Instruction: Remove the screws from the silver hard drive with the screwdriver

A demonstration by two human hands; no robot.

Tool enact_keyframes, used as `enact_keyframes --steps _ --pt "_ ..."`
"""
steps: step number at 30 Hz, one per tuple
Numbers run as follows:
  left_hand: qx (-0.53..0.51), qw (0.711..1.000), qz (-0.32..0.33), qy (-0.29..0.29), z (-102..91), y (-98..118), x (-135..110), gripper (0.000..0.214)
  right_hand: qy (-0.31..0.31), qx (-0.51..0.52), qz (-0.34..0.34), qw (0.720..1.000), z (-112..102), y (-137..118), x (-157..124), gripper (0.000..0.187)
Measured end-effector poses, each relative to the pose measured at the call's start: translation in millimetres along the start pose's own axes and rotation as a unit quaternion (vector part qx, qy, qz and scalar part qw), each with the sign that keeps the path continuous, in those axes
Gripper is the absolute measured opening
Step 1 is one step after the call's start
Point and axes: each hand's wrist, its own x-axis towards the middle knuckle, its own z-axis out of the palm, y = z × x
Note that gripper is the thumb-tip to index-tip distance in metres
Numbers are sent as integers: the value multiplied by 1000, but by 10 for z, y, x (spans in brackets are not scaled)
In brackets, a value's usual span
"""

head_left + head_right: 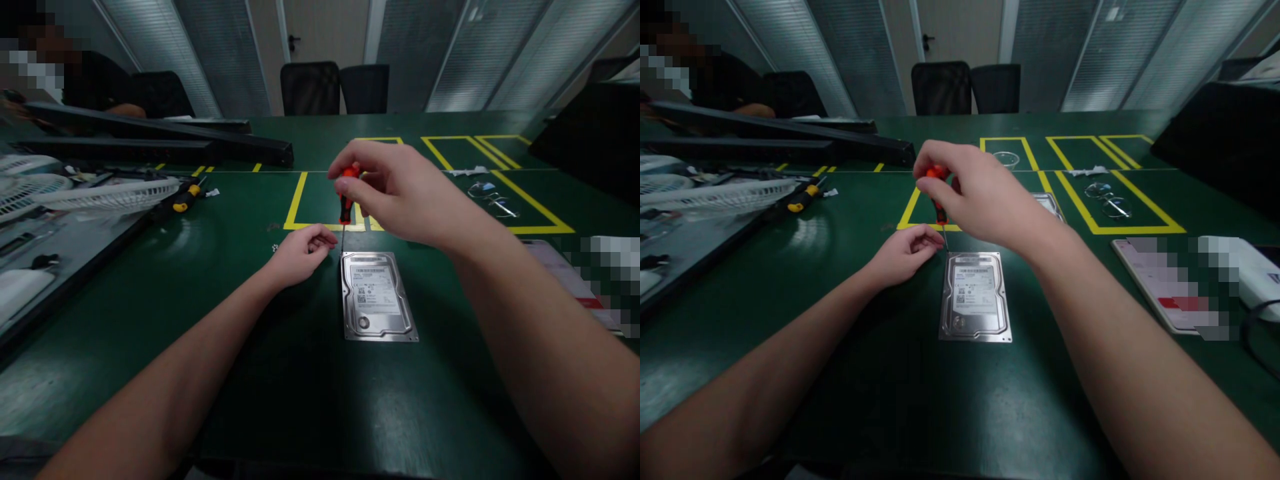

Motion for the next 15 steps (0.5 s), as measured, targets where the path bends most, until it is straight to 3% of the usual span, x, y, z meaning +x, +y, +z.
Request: enact_keyframes --steps 10,15 --pt "12 1000 1 -4 -8 -4 2 18 44 19 3 999 54 19 -2 12" --pt "6 1000 -4 -2 -5 -10 8 17 -9 45 20 999 4 22 18 16"
